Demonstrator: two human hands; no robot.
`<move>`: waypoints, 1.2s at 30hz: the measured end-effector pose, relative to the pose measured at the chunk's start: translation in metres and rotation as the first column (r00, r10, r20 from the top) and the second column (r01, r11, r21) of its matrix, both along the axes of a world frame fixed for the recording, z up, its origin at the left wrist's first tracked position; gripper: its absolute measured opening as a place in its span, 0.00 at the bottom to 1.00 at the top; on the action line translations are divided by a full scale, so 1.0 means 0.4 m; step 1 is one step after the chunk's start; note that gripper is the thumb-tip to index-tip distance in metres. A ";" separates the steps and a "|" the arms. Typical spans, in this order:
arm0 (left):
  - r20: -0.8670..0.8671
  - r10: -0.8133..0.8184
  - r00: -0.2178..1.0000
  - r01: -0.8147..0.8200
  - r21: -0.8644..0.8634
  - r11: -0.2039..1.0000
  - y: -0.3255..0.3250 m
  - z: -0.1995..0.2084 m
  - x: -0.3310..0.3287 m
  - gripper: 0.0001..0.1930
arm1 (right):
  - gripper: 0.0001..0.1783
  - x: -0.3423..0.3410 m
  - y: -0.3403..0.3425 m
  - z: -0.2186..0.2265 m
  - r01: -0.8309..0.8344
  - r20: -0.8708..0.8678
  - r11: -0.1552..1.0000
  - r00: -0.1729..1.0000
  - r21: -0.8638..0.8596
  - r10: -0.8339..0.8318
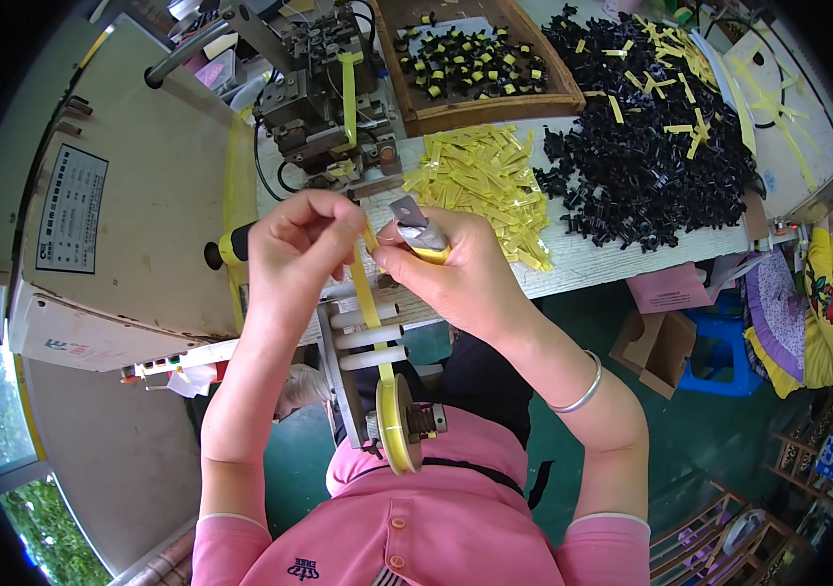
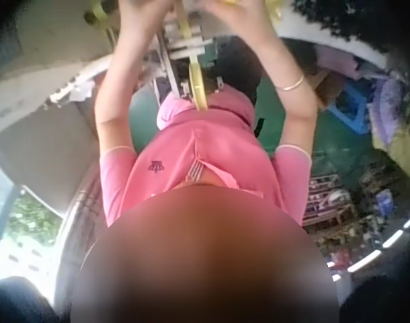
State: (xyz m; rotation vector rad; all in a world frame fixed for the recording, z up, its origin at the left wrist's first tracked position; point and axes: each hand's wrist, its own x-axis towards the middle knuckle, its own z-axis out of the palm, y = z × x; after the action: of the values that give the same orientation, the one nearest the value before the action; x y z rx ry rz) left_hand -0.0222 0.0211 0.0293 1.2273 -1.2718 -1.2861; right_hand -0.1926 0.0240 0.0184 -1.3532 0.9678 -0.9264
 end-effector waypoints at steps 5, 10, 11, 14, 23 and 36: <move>0.234 0.335 0.913 -0.213 -0.426 0.879 -0.029 0.019 0.042 0.01 | 0.03 0.019 0.003 -0.079 0.099 -0.023 0.992 0.995 0.082 -0.098; 0.597 0.347 0.723 0.167 -0.638 0.751 -0.013 -0.047 0.072 0.09 | 0.04 0.052 -0.013 -0.115 0.139 -0.021 0.985 0.990 0.099 -0.138; 0.652 0.371 0.661 0.223 -0.643 0.733 -0.007 -0.051 0.061 0.10 | 0.04 0.056 -0.017 -0.120 0.135 -0.028 0.986 0.991 0.099 -0.133; 0.717 0.377 0.586 0.290 -0.620 0.729 -0.006 -0.063 0.061 0.13 | 0.05 0.078 -0.028 -0.151 0.140 0.101 0.984 0.983 0.112 -0.151; 0.714 0.365 0.597 0.279 -0.611 0.740 -0.011 -0.060 0.062 0.12 | 0.05 0.100 -0.037 -0.129 0.143 0.101 0.981 0.983 0.128 -0.156; 0.711 0.369 0.599 0.264 -0.610 0.747 -0.008 -0.058 0.058 0.11 | 0.05 0.094 -0.022 -0.128 0.124 0.099 0.992 0.987 0.026 -0.126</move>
State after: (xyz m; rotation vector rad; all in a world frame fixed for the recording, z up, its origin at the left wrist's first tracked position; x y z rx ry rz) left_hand 0.0011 0.0177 0.0059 1.2918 -2.0794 -0.0223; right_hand -0.1552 0.0151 -0.0330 -1.2279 0.9906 -1.0669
